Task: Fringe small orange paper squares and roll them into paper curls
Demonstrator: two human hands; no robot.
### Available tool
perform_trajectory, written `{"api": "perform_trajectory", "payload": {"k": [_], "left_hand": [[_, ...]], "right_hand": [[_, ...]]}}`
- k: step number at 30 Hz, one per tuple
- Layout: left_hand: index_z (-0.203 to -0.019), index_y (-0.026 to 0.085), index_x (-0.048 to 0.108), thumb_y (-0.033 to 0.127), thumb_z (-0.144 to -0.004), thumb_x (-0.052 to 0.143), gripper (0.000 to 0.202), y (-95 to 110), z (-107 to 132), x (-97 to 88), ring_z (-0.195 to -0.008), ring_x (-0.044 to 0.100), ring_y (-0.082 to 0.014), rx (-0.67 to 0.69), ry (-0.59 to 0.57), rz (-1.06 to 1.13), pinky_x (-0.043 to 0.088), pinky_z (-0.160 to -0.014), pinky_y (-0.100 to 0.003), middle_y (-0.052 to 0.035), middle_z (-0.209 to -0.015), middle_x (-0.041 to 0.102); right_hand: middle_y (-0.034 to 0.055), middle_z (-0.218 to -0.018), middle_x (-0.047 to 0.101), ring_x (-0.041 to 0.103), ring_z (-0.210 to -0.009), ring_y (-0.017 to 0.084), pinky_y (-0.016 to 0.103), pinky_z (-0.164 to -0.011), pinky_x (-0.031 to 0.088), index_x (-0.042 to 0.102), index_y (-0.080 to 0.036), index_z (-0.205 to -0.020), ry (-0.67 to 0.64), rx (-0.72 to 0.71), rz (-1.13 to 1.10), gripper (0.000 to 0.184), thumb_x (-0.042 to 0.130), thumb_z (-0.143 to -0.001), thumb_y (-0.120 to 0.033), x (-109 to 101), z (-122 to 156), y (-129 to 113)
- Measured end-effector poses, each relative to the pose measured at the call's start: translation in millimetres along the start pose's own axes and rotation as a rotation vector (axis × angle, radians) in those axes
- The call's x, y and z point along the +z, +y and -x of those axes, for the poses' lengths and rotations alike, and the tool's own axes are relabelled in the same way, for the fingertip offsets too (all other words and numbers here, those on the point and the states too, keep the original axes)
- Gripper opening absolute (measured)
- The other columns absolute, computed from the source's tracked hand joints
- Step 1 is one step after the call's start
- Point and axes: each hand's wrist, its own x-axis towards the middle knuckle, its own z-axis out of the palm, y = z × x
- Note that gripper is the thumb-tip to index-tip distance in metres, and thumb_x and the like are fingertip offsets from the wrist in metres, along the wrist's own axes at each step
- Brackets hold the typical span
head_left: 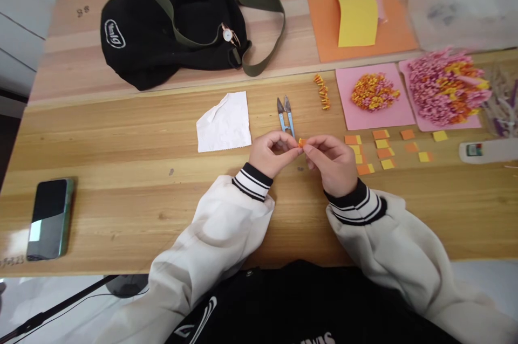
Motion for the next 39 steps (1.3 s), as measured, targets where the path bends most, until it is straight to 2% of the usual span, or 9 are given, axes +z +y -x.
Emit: {"api": "perform_trajectory", "payload": {"k": [7, 12, 16, 25, 39], "left_hand": [[-0.063, 0.013, 0.063, 0.034, -0.059, 0.079, 0.026, 2, 1, 4.0, -0.051, 0.047, -0.0059, 0.011, 0.009, -0.020, 0.040, -0.049, -0.019, -0.0002, -0.059, 0.060], [-0.064, 0.013, 0.066, 0.034, -0.060, 0.077, 0.024, 2, 3, 6.2, -0.052, 0.049, -0.0067, 0.017, 0.065, -0.022, 0.041, -0.050, -0.020, -0.0021, -0.061, 0.064], [-0.062, 0.013, 0.066, 0.036, -0.059, 0.078, 0.026, 1, 2, 6.2, -0.051, 0.050, -0.0069, 0.013, 0.089, 0.013, 0.041, -0.050, -0.020, -0.0023, -0.060, 0.064], [-0.057, 0.014, 0.063, 0.044, -0.053, 0.080, 0.036, 8, 0, 5.5, -0.048, 0.047, -0.0056, -0.011, 0.110, 0.084, 0.040, -0.048, -0.019, 0.0010, -0.053, 0.060], [-0.062, 0.014, 0.065, 0.033, -0.060, 0.078, 0.024, 4, 0, 2.0, -0.052, 0.050, -0.0076, 0.017, 0.081, 0.037, 0.042, -0.053, -0.022, -0.0004, -0.058, 0.061]], "right_hand": [[-0.0080, -0.042, 0.046, 0.037, -0.035, 0.004, 0.018, -0.034, 0.025, 0.057, -0.019, -0.065, 0.044, 0.237, -0.200, 0.031, 0.078, -0.051, -0.038, 0, -4, -8], [-0.0084, -0.043, 0.044, 0.035, -0.035, 0.003, 0.018, -0.034, 0.024, 0.058, -0.019, -0.068, -0.005, 0.313, -0.257, 0.034, 0.079, -0.050, -0.039, 3, -1, -10], [-0.0083, -0.042, 0.045, 0.035, -0.035, 0.003, 0.017, -0.034, 0.023, 0.060, -0.018, -0.067, 0.054, 0.365, -0.305, 0.036, 0.081, -0.043, -0.037, 7, 1, -11], [-0.0082, -0.039, 0.047, 0.035, -0.033, 0.003, 0.018, -0.034, 0.023, 0.059, -0.018, -0.064, 0.013, 0.322, -0.252, 0.036, 0.080, -0.045, -0.040, 8, 2, -9], [-0.0083, -0.040, 0.046, 0.036, -0.032, 0.004, 0.019, -0.034, 0.020, 0.056, -0.017, -0.061, 0.004, 0.332, -0.260, 0.035, 0.079, -0.046, -0.038, 8, 4, -7]]}}
